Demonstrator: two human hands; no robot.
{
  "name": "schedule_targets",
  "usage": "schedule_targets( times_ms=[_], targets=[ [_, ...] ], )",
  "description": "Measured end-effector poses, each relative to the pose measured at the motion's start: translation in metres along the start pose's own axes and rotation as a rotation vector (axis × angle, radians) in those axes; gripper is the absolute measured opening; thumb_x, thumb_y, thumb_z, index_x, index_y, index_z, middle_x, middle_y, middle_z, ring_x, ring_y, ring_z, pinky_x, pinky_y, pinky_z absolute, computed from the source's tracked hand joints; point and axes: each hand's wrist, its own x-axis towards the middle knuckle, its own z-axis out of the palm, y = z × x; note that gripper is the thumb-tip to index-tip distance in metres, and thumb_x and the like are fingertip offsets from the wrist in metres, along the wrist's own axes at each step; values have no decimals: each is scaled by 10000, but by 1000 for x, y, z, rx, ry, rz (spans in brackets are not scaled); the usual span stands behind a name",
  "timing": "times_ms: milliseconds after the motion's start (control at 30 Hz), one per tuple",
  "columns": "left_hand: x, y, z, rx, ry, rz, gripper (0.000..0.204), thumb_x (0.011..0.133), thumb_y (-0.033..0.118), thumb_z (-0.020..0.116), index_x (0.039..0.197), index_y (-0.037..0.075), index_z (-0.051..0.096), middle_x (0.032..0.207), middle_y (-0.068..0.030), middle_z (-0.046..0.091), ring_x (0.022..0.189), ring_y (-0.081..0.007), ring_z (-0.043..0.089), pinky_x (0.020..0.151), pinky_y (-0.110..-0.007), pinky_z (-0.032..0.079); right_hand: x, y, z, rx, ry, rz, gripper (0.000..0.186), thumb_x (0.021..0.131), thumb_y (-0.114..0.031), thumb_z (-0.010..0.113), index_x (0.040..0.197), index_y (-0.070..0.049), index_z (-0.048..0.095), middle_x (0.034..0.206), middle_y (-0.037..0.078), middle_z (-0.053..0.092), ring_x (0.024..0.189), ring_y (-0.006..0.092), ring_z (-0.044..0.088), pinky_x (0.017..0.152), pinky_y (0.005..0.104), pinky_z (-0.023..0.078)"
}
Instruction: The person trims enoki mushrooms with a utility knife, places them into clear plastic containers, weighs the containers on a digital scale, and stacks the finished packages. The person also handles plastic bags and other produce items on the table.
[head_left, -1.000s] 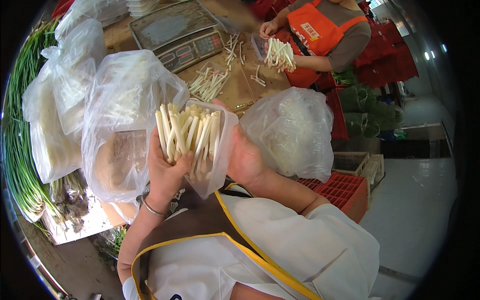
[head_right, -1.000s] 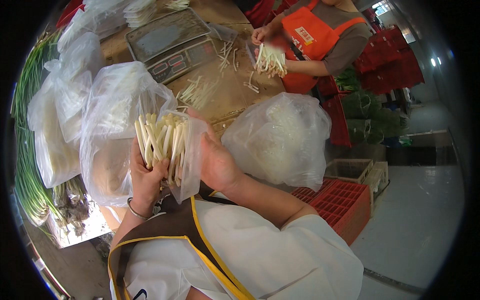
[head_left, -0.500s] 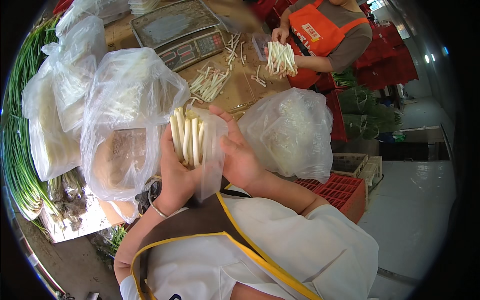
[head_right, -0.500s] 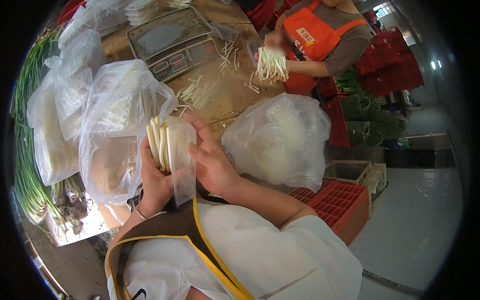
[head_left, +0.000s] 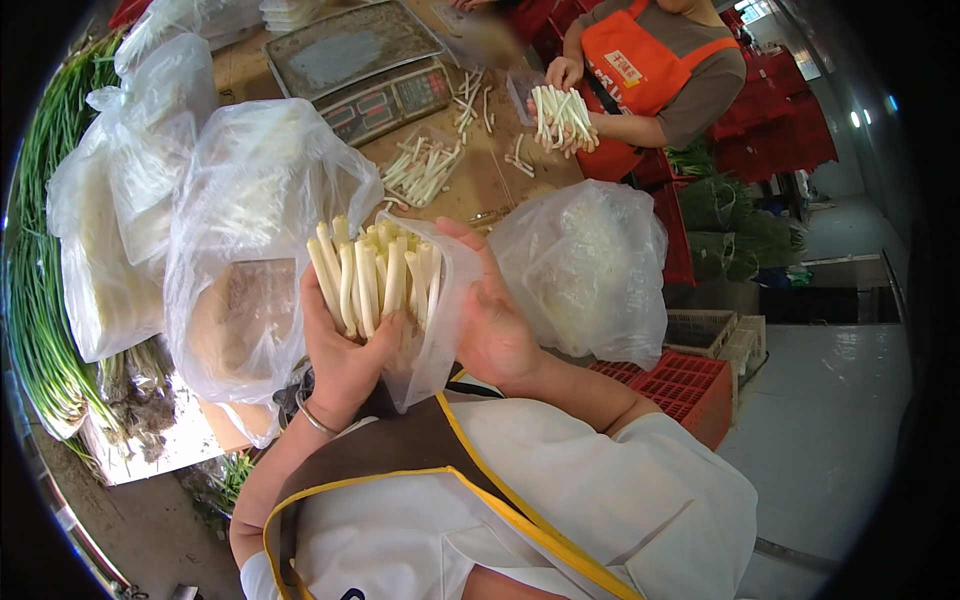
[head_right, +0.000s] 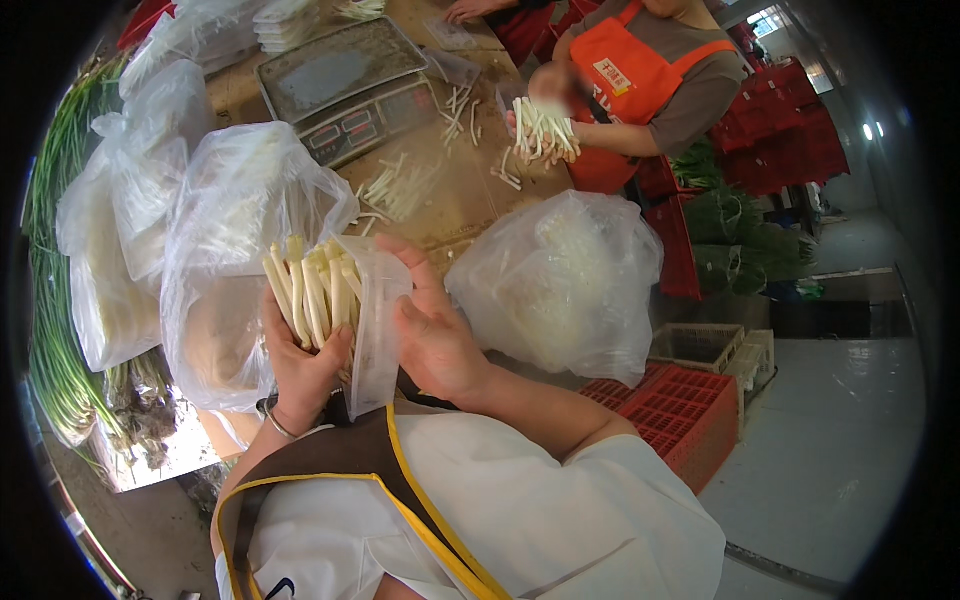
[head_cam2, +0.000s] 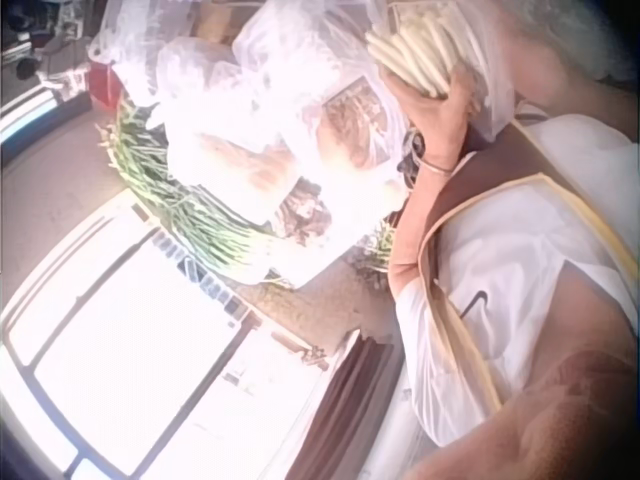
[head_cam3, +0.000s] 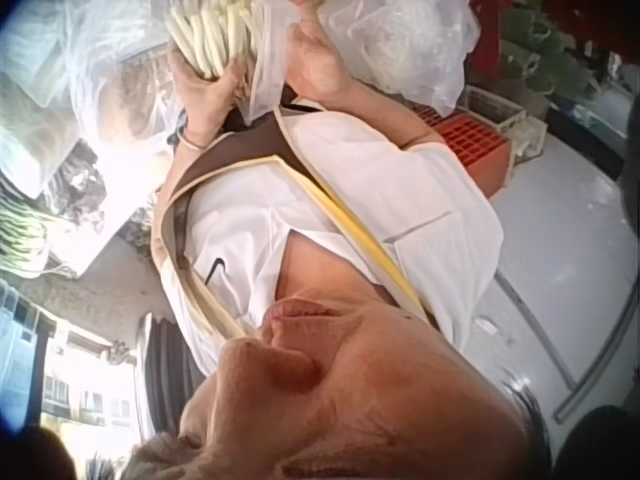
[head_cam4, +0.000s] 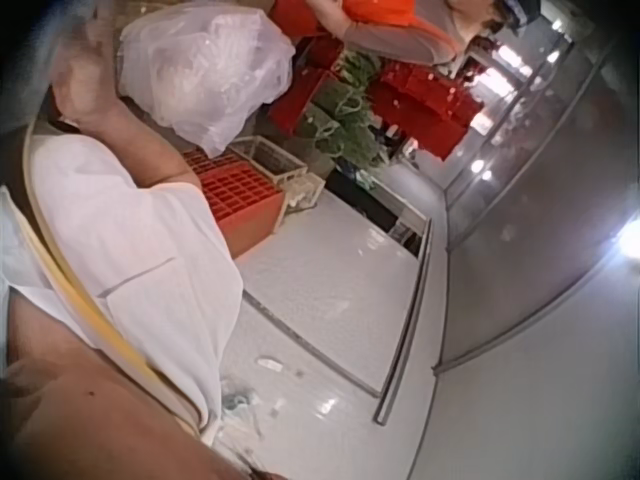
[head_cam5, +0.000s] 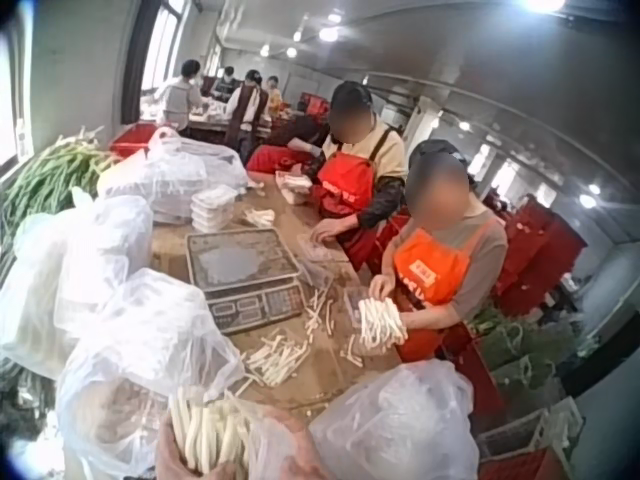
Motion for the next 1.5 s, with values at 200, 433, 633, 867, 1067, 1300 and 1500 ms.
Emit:
schedule_targets(
  times_ms=[200, 433, 633, 867, 1067, 1300, 1500],
  targets=[
    [-3, 6, 0, -38, 24, 7, 832, 728, 14, 714, 1429, 10, 266, 1278, -110, 475, 1158, -198, 530, 985, -340, 457, 4, -1, 3, -28, 40, -29, 776, 925, -448, 605, 1504, -121, 206, 1535, 134, 289, 1416, 293, 299, 1166, 464, 249],
    [-13, 4, -4, 31, 95, 64, 931, 697, 101, 762, 1446, 0, 216, 1291, -129, 457, 1169, -215, 510, 998, -353, 436, 2, 3, 2, 60, -80, -79, 720, 976, -383, 553, 1528, -132, 165, 1501, 90, 316, 1398, 248, 311, 1161, 421, 249],
    [-17, 6, -9, 16, 152, 137, 996, 693, 177, 792, 1458, 4, 179, 1327, -132, 426, 1206, -226, 475, 1022, -368, 408, 3, 0, 13, 112, -69, -27, 768, 946, -405, 598, 1518, -122, 171, 1496, 100, 321, 1393, 258, 321, 1154, 429, 269],
    [-16, 7, -8, -6, 131, 119, 979, 718, 89, 766, 1475, 29, 149, 1367, -133, 408, 1235, -229, 476, 1029, -366, 418, 7, 5, 5, 90, -64, -72, 746, 961, -416, 557, 1512, -87, 176, 1497, 130, 333, 1392, 273, 331, 1151, 444, 275],
    [5, -34, -11, 186, 122, 123, 838, 743, 2, 715, 1444, 5, 257, 1315, -133, 474, 1158, -206, 536, 972, -344, 462, 30, 44, -39, 166, 20, -108, 578, 987, -353, 490, 1462, -90, 290, 1404, 92, 425, 1320, 217, 405, 1120, 373, 308],
    [27, -96, -5, 300, 31, -51, 725, 762, 0, 689, 1410, 5, 363, 1200, -113, 573, 1049, -186, 594, 894, -317, 496, 45, 128, -137, 273, 222, 10, 478, 1010, -375, 466, 1390, -102, 367, 1350, 88, 498, 1249, 213, 484, 1082, 389, 378],
    [29, -141, -23, 407, -78, -87, 693, 752, 10, 690, 1383, -11, 404, 1215, -122, 574, 1084, -195, 582, 920, -325, 483, 38, 139, -147, -59, 300, 19, 462, 928, -248, 644, 1300, -94, 417, 1189, 83, 535, 1131, 157, 505, 1001, 324, 415]
  ],
)
